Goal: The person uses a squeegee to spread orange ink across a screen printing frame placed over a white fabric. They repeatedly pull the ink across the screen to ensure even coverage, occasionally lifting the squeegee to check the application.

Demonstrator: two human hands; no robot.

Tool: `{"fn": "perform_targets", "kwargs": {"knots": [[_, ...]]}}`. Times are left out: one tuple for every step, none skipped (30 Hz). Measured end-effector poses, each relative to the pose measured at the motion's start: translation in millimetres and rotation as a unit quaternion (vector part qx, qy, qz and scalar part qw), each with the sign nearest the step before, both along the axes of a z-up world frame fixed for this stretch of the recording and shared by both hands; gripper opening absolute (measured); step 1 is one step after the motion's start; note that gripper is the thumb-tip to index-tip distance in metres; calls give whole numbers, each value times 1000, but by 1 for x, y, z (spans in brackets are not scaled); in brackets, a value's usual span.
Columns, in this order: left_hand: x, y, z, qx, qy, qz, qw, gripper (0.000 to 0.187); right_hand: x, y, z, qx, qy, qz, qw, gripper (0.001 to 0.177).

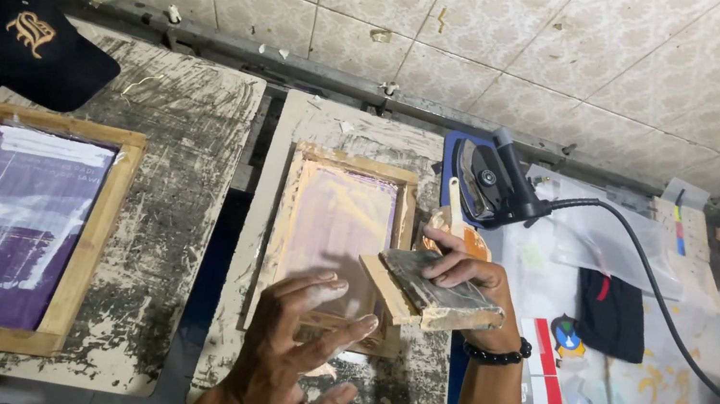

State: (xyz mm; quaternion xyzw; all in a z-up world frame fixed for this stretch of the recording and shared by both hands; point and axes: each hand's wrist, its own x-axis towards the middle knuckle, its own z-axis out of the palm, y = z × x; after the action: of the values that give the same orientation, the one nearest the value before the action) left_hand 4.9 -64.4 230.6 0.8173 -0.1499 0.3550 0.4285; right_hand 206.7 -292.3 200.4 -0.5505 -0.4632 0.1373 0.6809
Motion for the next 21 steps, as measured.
{"fn": "perform_targets", "kwargs": {"knots": [[0,-2,6,1,-3,-1,1000,51,2,-3,-3,1,-3,-1,1000,13],[-3,-4,11,-12,-1,-2,1000,50,2,-5,-6,3,-18,17,1000,14],[-5,-7,16,-24,1,-3,1000,49,2,-8,-11,4,-33,35,999,16],[-8,-9,14,-24,3,-4,1000,49,-2,-7,-10,5,-32,34,999,16],[-11,-12,13,-43,7,-10,999,49,-6,-7,-10,10,-32,23,999,19],[-11,-14,12,-60,9,-20,998,49,-10,-7,-9,16,-35,9,999,22],[-13,-15,15,-59,10,-24,998,49,-16,-8,-4,17,-34,5,999,22],[-15,-16,19,-34,6,-14,999,50,-22,-7,1,8,-20,-12,1000,19],[-17,-16,22,-9,1,-5,1000,51,-28,-7,6,-1,-5,-30,1000,16],[-19,-18,23,-9,3,-5,1000,51,-32,-7,7,-1,-3,-30,1000,16],[-22,-19,24,29,-1,-1,1000,51,-36,-8,9,-3,1,-36,999,17],[-23,-20,25,67,-6,3,998,51,-38,-8,11,-4,3,-42,999,18],[-23,-21,25,67,-7,2,998,51,-35,-10,8,-4,2,-43,999,18],[-24,-23,25,71,2,4,997,51,-35,-12,4,2,-8,-31,999,18],[-26,-25,24,75,10,7,997,51,-34,-15,1,8,-19,-19,1000,18],[-26,-25,26,75,9,6,997,51,-33,-16,-1,8,-20,-20,1000,18],[-26,-25,27,76,8,1,997,51,-31,-18,-2,4,-32,-13,999,19],[-27,-25,28,77,7,-5,997,52,-31,-20,-4,0,-43,-6,999,20],[-27,-27,25,77,7,-6,997,52,-34,-21,-3,0,-43,-7,999,20],[-26,-27,23,64,11,-8,998,51,-37,-21,-2,-4,-32,-14,999,17],[-26,-28,20,51,15,-10,999,51,-39,-20,-2,-8,-21,-21,1000,15]]}}
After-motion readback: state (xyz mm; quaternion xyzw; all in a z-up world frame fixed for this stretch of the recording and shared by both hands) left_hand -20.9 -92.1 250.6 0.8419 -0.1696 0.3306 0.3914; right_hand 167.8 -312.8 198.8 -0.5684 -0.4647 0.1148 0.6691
